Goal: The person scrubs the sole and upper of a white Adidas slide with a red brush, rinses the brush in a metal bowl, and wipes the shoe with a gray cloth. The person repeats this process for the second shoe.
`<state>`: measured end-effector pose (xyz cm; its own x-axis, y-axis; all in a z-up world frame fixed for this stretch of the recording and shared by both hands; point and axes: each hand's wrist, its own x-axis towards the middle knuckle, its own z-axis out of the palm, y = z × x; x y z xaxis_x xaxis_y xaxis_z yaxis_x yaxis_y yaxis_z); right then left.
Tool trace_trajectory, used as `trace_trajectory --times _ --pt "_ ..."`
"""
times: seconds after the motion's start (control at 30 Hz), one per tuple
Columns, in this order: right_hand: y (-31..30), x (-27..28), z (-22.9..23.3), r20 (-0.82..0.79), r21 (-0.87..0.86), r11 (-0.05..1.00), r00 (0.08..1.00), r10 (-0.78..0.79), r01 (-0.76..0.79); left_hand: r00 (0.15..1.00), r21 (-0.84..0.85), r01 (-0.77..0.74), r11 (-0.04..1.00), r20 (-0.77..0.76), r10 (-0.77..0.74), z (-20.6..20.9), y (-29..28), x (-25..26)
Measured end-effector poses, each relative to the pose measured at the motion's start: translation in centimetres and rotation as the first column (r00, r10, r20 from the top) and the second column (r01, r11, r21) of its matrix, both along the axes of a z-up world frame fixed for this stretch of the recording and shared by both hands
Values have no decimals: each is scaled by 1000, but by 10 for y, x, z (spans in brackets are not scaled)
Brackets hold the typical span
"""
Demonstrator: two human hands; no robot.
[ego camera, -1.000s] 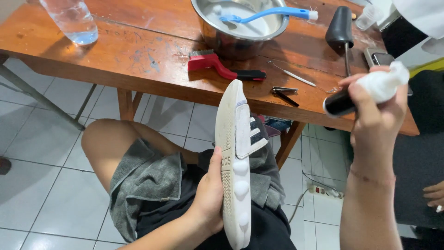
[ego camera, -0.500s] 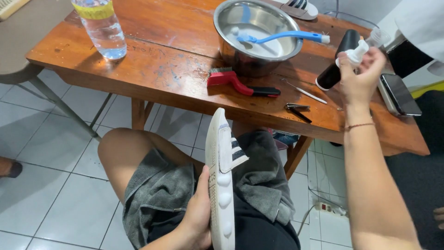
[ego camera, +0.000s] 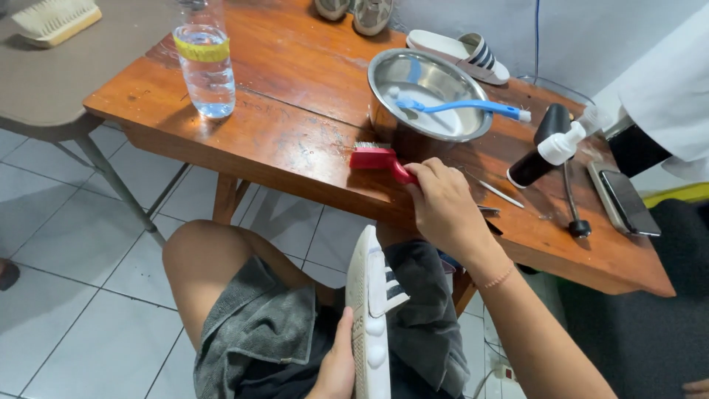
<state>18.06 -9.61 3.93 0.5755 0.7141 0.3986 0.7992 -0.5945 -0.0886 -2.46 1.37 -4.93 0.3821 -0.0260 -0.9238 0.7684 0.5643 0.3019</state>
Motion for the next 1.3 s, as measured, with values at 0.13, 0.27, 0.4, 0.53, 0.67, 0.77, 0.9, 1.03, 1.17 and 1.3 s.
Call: trace_trajectory --times 0.13,0.27,0.4,0.53,0.67,0.77,0.9,1.03,1.17,1.3 --pt "-1 -13 59 -130 113 993 991 -16 31 997 -50 -75 996 -25 74 2 -2 2" --pt "-3 39 104 -127 2 974 966 -224 226 982 -100 -187 977 3 188 3 -6 -1" --pt "13 95 108 -152 -295 885 896 -417 361 992 3 -119 993 47 119 -15 -6 0" --pt "27 105 106 -379 -262 883 800 -465 389 998 47 56 997 -17 -55 -15 0 6" --pt "32 110 100 -386 -355 878 805 -450 321 1000 8 -5 1000 -8 5 -10 0 2" --pt "33 111 101 -378 -386 867 804 -460 315 998 -14 -66 998 22 66 -11 -1 2" --pt "36 99 107 -433 -436 846 753 -495 306 1000 43 19 999 23 -20 -13 -3 0" --pt "28 116 95 -355 -331 887 828 -434 322 997 104 79 991 6 -80 -17 -3 2" --pt "27 117 97 -426 -390 876 788 -445 284 999 53 40 998 2 -40 -17 -3 2" --pt "26 110 105 -453 -359 877 762 -463 319 998 88 62 994 2 -62 -18 -3 3"
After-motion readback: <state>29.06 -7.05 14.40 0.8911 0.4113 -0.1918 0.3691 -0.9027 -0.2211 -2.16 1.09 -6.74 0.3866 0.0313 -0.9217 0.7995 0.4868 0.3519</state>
